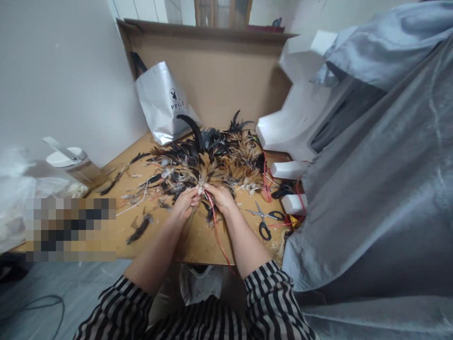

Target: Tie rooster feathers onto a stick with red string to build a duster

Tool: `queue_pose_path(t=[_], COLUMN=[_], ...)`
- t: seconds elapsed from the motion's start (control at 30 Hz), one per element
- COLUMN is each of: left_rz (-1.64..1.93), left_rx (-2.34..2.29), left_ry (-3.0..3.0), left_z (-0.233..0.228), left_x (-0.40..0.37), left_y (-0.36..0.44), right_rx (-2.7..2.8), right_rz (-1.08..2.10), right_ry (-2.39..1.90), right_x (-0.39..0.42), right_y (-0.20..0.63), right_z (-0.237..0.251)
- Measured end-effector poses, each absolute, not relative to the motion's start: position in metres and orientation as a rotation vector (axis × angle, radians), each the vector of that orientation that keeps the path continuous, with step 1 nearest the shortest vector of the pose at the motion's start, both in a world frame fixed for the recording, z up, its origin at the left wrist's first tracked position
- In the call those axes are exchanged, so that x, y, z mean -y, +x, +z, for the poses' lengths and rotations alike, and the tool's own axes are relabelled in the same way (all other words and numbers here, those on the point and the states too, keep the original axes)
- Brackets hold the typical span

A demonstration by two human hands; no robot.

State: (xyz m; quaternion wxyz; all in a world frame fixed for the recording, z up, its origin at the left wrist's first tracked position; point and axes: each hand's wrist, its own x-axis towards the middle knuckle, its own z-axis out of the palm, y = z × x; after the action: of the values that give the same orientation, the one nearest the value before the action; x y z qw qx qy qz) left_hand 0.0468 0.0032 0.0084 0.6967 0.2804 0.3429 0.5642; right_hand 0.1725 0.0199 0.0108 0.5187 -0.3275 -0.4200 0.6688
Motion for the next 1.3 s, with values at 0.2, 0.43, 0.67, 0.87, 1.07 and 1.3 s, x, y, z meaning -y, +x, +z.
queue_pose_path(t=[0.2,0.43,0.67,0.87,1.07,1.3], left_rz=[1.264,1.269,1.317,1.303,1.336,1.466], left_rx=[-0.799,-0.817,-0.867,-0.913,-0.951,-0.992], left_ry=[0.631,0.663,0.784,0.892,0.896,0.868], left_z=[0.010,0.010,0.011,0.016,0.016,0.015], left_x=[-0.001,-0.001,0.002,0.007,0.007,0.003], left_y=[0.049,0.050,0.053,0.054,0.053,0.044], right_rx=[1.098,1.092,1.070,1.031,1.007,1.090], right_rz=[1.346,1.386,1.499,1.559,1.629,1.596], right_ry=[-1.295,-1.206,-0.946,-0.950,-1.018,-1.043], right_x=[-0.019,-0.022,-0.025,-0.020,-0.015,-0.009], right_y=[0.169,0.166,0.163,0.164,0.165,0.162], right_z=[0.001,-0.003,-0.003,0.006,0.013,0.011])
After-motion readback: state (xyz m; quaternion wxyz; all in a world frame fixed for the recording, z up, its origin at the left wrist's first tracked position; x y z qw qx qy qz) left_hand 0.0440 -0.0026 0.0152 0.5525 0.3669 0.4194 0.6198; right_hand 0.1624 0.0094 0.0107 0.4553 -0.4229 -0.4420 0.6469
